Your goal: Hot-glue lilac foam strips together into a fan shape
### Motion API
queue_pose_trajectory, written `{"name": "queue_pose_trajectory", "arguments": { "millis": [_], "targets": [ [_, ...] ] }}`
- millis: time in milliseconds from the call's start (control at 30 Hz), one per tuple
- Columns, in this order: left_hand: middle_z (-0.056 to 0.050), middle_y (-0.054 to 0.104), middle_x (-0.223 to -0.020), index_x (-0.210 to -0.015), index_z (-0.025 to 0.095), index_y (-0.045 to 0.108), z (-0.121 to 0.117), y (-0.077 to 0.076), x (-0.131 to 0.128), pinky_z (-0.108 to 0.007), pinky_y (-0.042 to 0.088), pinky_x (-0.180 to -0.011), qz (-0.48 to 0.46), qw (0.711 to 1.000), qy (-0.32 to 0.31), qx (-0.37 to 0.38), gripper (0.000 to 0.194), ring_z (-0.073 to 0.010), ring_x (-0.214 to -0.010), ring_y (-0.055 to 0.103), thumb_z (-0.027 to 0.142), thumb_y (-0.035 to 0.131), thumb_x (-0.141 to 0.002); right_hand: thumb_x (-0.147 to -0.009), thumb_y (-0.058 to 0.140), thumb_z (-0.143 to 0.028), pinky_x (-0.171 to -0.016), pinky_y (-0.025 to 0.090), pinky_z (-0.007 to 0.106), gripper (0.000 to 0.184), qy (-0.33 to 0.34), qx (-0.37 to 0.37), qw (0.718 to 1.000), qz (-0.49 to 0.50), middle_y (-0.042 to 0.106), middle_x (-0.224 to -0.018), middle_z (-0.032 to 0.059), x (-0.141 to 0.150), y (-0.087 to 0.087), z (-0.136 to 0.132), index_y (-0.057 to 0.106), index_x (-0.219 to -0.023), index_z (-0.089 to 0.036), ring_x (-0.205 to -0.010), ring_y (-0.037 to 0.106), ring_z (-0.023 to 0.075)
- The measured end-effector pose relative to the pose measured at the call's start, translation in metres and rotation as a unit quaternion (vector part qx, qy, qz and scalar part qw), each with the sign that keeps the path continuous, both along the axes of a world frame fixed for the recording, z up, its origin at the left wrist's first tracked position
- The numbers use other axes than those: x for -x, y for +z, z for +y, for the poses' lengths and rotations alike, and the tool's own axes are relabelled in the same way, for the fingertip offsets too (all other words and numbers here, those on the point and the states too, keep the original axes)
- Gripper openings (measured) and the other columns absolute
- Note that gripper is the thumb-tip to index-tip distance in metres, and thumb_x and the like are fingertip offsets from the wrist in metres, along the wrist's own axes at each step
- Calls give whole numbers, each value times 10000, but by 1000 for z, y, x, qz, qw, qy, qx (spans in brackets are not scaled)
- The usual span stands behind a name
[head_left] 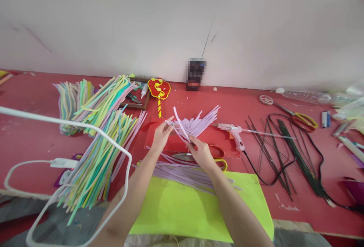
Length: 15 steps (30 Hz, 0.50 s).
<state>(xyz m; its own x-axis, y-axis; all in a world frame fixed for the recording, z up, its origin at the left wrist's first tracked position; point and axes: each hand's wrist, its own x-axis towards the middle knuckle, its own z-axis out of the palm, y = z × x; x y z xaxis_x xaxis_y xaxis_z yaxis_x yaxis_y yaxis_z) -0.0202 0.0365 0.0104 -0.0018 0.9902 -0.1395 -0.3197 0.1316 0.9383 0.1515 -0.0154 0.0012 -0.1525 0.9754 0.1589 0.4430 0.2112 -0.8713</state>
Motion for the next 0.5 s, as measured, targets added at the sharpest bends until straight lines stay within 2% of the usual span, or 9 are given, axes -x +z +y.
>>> {"name": "queue_pose_trajectory", "arguments": {
  "millis": [167,333,500],
  "targets": [
    [-76,728,-875,-1175,203,615,1,-6,1,-361,561,-737,2,1000,-7,0,469,-227,-777,694,354,675,-735,-868,461,-295,-764,485,317,267,1,-4,1000,-13,660,-750,48,0,-2,-1,641,-1043,-209,-701,620,197],
    [-72,726,-901,-1189,216,604,3,-14,1,-354,558,-733,-26,999,-20,1,490,-222,-774,696,364,677,-728,-870,462,-302,-743,478,304,245,2,1,1000,-14,644,-717,37,-1,3,1,636,-1006,-195,-660,603,183],
    [-76,721,-892,-1214,201,587,0,-11,0,-305,543,-735,-62,998,-23,-5,521,-204,-811,692,458,636,-763,-880,462,-345,-682,462,271,230,9,12,1000,10,617,-674,19,-1,6,1,630,-922,-193,-617,568,159]
  ]
}}
